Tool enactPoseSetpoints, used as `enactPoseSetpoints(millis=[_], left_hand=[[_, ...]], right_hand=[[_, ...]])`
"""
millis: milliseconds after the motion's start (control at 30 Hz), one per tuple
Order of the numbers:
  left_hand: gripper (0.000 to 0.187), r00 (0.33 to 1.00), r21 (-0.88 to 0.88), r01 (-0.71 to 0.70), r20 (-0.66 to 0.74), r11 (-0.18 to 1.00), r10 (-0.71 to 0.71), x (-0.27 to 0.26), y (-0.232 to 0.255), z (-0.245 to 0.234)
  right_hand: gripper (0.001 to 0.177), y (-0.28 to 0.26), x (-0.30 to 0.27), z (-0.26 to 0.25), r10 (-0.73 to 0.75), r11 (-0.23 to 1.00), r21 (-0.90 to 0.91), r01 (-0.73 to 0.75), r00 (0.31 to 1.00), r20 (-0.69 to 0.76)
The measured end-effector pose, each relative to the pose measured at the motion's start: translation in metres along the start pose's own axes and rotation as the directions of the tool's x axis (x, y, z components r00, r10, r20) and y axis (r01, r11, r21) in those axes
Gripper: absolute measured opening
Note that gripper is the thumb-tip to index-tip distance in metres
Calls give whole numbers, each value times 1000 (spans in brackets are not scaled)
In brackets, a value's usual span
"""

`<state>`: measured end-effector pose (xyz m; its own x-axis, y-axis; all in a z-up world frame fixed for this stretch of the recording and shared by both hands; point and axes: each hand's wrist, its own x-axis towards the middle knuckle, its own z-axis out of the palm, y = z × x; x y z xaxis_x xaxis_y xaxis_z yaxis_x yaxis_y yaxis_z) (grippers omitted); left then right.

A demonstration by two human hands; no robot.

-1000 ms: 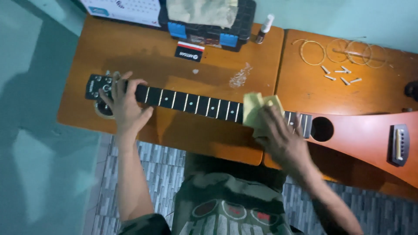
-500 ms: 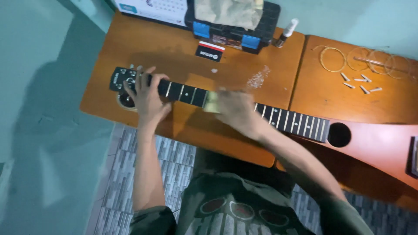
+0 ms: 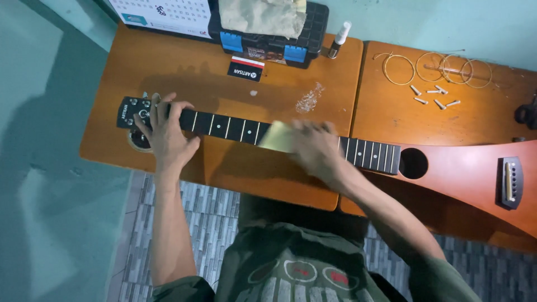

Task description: The person wipes the fretboard of a guitar with a yellow cloth. They hold the headstock with one hand and rub the fretboard with the other, moving from the middle of the neck toward the headstock and back.

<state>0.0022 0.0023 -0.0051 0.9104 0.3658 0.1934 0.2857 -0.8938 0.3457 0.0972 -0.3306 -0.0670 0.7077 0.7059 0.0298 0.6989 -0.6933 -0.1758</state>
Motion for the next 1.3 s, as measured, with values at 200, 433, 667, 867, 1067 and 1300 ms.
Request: enactPoseSetpoints(millis=[200, 433, 667, 867, 1067, 1300], left_hand=[[75, 997, -2, -59, -56, 998, 59, -2, -2, 1], [72, 996, -6, -77, -55, 997, 77, -2, -2, 1], [69, 998, -14, -64, -6, 998, 64, 0, -6, 1], [69, 995, -33, -93, -25, 995, 92, -2, -10, 4], [71, 997, -41, -70, -19, 997, 70, -1, -5, 1], [66, 998, -8, -62, 4, 998, 62, -2, -2, -3]], right_hand=[[79, -22, -102, -80, 21, 887, -444, -123, 973, -229], [79, -21, -62, -78, 65, 975, -187, -122, 956, -285], [110, -63, -84, -57, 110, 968, -191, -161, 962, -251], [104, -45, -42, -60, 151, 985, -49, -168, 959, -242], [106, -68, -75, -61, 27, 989, -136, -50, 986, -167], [107, -57, -51, -62, 51, 982, -168, -84, 981, -189]])
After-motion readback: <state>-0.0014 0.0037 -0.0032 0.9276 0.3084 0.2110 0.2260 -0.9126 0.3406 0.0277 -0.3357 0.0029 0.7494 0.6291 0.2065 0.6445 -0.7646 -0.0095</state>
